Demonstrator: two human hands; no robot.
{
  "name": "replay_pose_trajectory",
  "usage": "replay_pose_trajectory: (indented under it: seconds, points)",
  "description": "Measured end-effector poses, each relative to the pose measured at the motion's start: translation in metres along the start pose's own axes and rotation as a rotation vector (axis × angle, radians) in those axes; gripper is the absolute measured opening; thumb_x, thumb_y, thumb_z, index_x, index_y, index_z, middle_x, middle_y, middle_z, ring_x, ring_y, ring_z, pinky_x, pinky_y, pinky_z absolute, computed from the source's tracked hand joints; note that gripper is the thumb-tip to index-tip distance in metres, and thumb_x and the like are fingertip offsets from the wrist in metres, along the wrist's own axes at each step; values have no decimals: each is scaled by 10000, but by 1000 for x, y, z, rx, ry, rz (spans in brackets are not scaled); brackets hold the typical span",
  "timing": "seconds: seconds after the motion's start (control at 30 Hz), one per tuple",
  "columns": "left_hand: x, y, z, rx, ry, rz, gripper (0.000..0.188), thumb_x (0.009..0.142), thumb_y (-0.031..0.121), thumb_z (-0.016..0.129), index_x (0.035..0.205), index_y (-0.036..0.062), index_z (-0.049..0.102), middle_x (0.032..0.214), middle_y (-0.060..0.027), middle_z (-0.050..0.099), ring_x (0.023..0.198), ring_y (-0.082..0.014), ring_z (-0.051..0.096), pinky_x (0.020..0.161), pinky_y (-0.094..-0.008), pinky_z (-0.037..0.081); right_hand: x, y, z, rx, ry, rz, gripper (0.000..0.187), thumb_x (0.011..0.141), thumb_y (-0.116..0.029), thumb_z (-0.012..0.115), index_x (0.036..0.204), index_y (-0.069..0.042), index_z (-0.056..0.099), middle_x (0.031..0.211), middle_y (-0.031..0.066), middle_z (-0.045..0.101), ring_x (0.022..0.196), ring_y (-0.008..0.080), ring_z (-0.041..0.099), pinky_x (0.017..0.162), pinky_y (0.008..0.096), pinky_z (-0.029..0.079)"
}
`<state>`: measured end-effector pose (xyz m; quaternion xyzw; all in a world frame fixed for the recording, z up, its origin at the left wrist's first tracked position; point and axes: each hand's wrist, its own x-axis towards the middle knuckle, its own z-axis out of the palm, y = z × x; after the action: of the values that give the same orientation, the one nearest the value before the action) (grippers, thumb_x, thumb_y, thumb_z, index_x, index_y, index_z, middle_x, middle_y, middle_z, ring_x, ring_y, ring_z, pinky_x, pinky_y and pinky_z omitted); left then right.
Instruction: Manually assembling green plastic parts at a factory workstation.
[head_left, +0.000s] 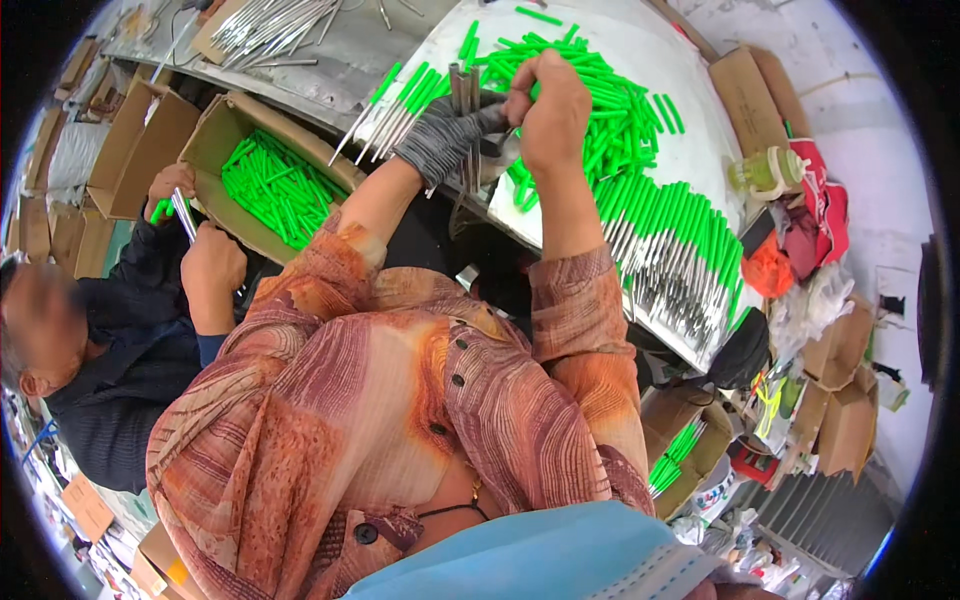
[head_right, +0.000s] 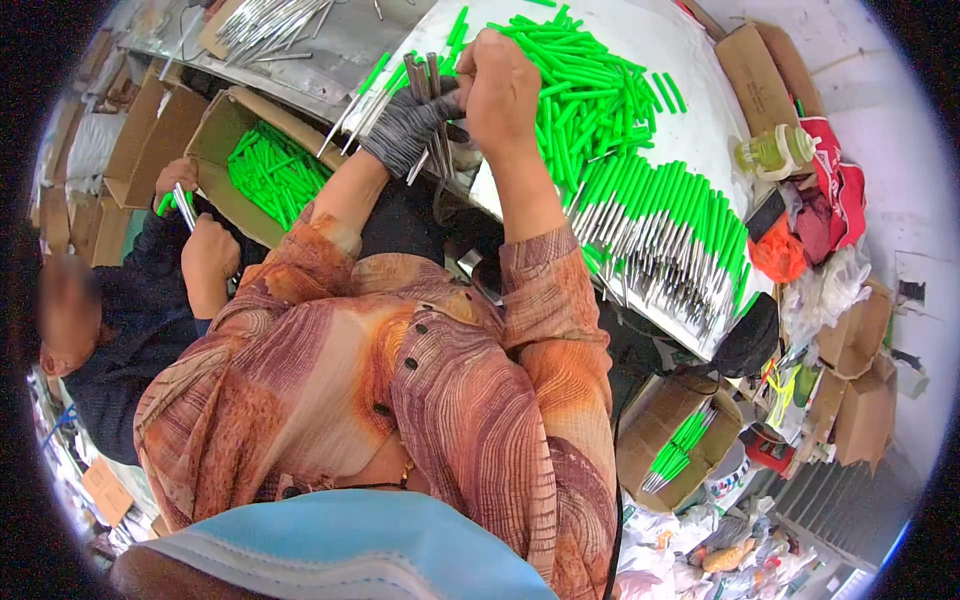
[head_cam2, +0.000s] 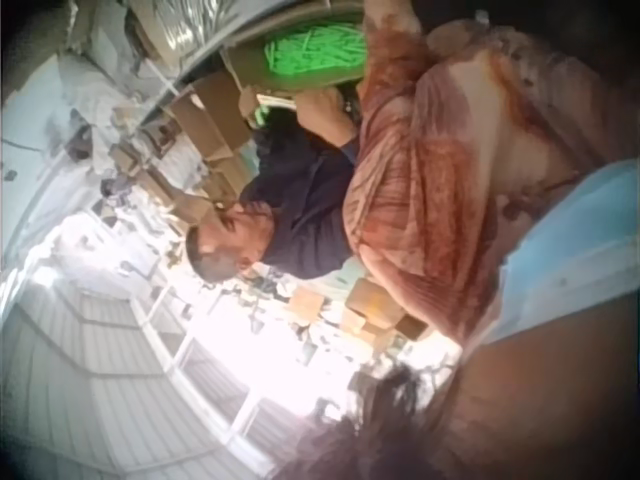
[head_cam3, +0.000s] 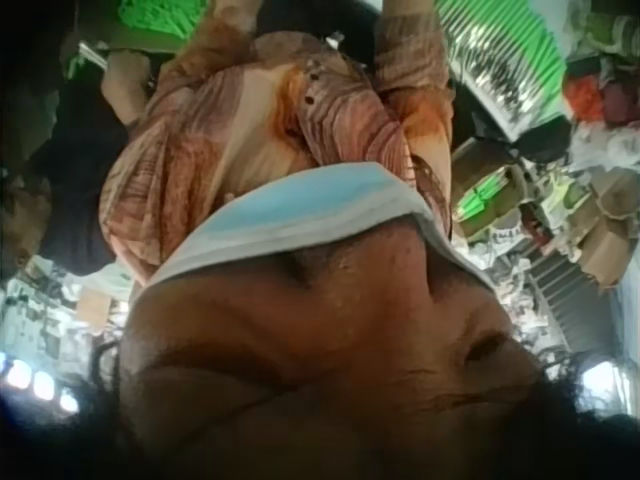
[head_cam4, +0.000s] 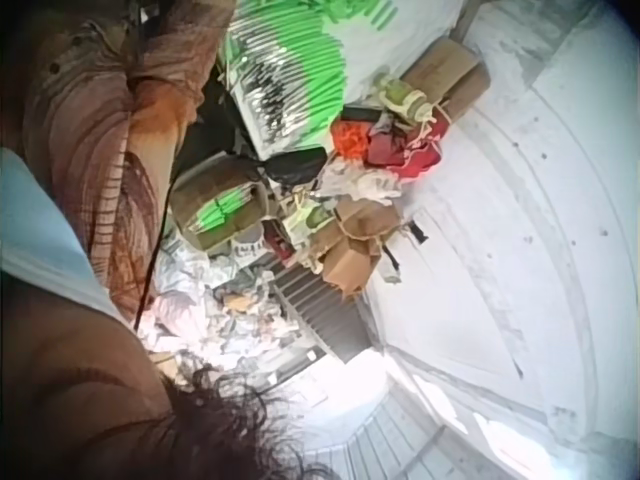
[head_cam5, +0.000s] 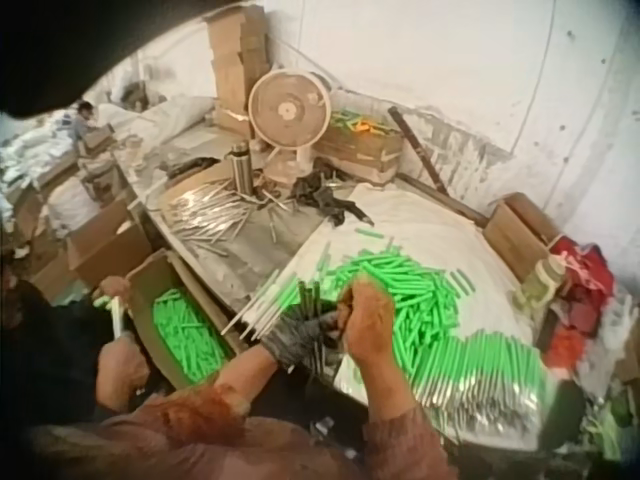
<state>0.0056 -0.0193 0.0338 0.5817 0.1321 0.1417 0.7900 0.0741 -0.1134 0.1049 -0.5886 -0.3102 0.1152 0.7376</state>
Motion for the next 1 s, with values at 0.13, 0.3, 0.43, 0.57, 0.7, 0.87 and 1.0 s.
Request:
replay_pose_trajectory:
  seconds: [0.13, 0.3, 0.43, 0.57, 0.7, 0.87, 1.0]
  points:
    - [-1, 7, 1, -179, 184, -138, 338, 776, 305, 661, 968, 33, 605, 816, -67, 621, 678, -165, 598, 587, -301, 500, -14, 32, -15, -240, -95, -123, 356, 882, -270, 371, 643, -39, 498, 543, 51, 481, 481, 126, 455, 468, 278, 370]
    - [1, 2, -12, -303, 166, -181, 475, 812, 418, 597, 1049, 8, 575, 821, -77, 614, 777, -186, 602, 637, -322, 503, -17, 39, -14, -247, -40, -112, 347, 879, -291, 397, 709, -17, 525, 587, 83, 529, 558, 188, 527, 537, 307, 413]
    - [11, -8, -27, -64, 281, -232, 478, 828, 479, 551, 914, 20, 654, 677, 7, 510, 589, -86, 471, 524, -233, 389, -22, 41, -12, -349, 9, 21, 373, 888, -381, 417, 870, -24, 523, 657, 168, 576, 653, 344, 570, 608, 387, 434]
    - [12, -15, -34, -164, 343, -196, 440, 837, 458, 550, 965, 46, 632, 665, 25, 454, 586, -101, 452, 501, -252, 399, 3, 19, -61, -619, 371, -263, 391, 869, -314, 474, 1038, 31, 401, 823, 248, 547, 774, 427, 521, 736, 457, 410]
    - [5, 2, -18, -125, 452, -200, 411, 836, 438, 563, 1003, 67, 622, 707, 23, 484, 594, -106, 458, 527, -257, 429, 10, -26, -233, -1558, 556, -354, 225, 797, -174, 490, 853, 40, 529, 869, 226, 557, 810, 381, 536, 737, 450, 424]
    - [16, 5, -10, -121, 410, -97, 405, 773, 366, 662, 1029, 57, 612, 825, -43, 579, 607, -109, 532, 492, -207, 468, -56, 23, -359, -2060, 425, 417, 266, 791, -232, 521, 940, -19, 582, 989, 189, 565, 909, 353, 553, 763, 445, 448]
    - [3, 10, -14, -50, 485, 54, 362, 796, 306, 650, 1028, 31, 605, 809, -47, 590, 576, -108, 542, 481, -218, 463, -46, 36, -286, -1934, 362, 53, 244, 805, -255, 540, 904, -44, 615, 949, 178, 607, 857, 340, 583, 715, 403, 470]
